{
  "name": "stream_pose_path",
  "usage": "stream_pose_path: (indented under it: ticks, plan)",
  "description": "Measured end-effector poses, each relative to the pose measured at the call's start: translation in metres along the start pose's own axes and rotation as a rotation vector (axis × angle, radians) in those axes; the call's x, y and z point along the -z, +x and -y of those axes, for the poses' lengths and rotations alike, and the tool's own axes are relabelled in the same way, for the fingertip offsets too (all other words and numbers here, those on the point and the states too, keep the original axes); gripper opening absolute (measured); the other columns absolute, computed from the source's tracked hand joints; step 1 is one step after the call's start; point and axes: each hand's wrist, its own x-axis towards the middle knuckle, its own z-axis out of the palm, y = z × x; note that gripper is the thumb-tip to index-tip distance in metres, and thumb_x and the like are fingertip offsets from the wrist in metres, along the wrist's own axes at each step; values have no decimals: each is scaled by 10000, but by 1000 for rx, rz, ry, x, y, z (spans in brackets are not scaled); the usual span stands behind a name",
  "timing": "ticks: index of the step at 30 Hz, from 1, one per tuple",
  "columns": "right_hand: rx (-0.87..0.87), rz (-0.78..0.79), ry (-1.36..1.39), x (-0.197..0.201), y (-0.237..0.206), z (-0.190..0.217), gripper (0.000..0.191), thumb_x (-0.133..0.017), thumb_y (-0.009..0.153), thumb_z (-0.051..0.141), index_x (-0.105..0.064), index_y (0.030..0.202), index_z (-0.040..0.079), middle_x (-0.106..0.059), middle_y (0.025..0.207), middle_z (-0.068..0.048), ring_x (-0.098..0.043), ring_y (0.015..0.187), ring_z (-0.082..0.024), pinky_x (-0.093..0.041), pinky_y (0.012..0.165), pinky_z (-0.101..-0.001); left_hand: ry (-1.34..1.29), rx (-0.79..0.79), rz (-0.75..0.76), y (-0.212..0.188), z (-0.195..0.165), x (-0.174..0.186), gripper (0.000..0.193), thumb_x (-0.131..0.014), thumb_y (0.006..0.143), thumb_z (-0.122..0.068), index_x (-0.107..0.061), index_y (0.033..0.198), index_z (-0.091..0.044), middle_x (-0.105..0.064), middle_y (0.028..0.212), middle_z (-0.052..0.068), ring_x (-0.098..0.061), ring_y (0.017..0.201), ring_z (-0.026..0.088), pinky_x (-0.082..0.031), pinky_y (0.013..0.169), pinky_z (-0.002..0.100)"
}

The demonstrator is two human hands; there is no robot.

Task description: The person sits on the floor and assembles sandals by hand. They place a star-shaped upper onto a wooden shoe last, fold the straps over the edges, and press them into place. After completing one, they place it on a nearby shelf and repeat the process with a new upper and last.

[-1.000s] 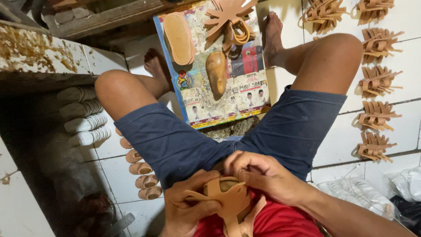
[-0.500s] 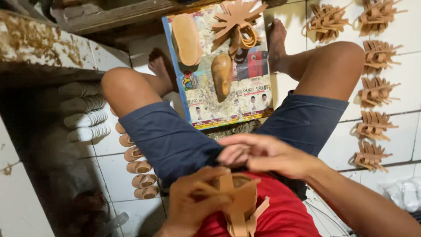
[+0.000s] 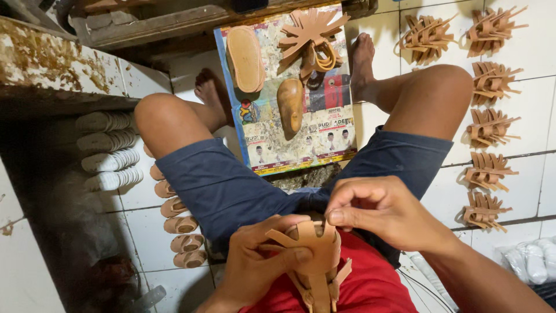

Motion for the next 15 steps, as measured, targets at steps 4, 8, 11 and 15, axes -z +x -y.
stream_pose_path:
  ticks: [4, 8, 11, 15]
  plan:
    - [-168, 51, 134, -6, 1, -10, 173, -657, 985, 168, -692, 936, 5, -629, 818, 5, -552, 772, -79, -473, 693, -253, -55, 17, 16, -2, 7, 1, 398, -825, 841, -31, -725, 1217, 54, -730, 999, 40, -670, 921, 90, -541, 805, 240]
    - [-227, 181, 94, -7, -4, -13, 178, -569, 1037, 203, -621, 983, 41, -568, 877, 37, -502, 836, -56, -457, 751, -249, -65, -11, 54, -4, 11, 2, 444, -835, 827, -21, -701, 1245, 45, -727, 1021, 61, -679, 925, 113, -546, 803, 251]
    - [-233, 248, 97, -6, -5, -12, 144, -551, 1056, 167, -611, 1020, 41, -562, 928, 8, -494, 875, -79, -450, 784, -273, 86, -89, 95, -6, 7, 3, 445, -854, 818, -48, -720, 1235, 29, -742, 1003, 84, -684, 891, 140, -548, 781, 268]
    - [-302, 381, 435, -8, 1, -17, 507, -622, 879, -6, -486, 1353, 111, -550, 1216, -32, -512, 1114, -109, -443, 946, -298, 272, -158, 210, -6, -4, 1, 396, -873, 819, -147, -753, 1178, -29, -730, 973, 86, -687, 864, 161, -547, 762, 285]
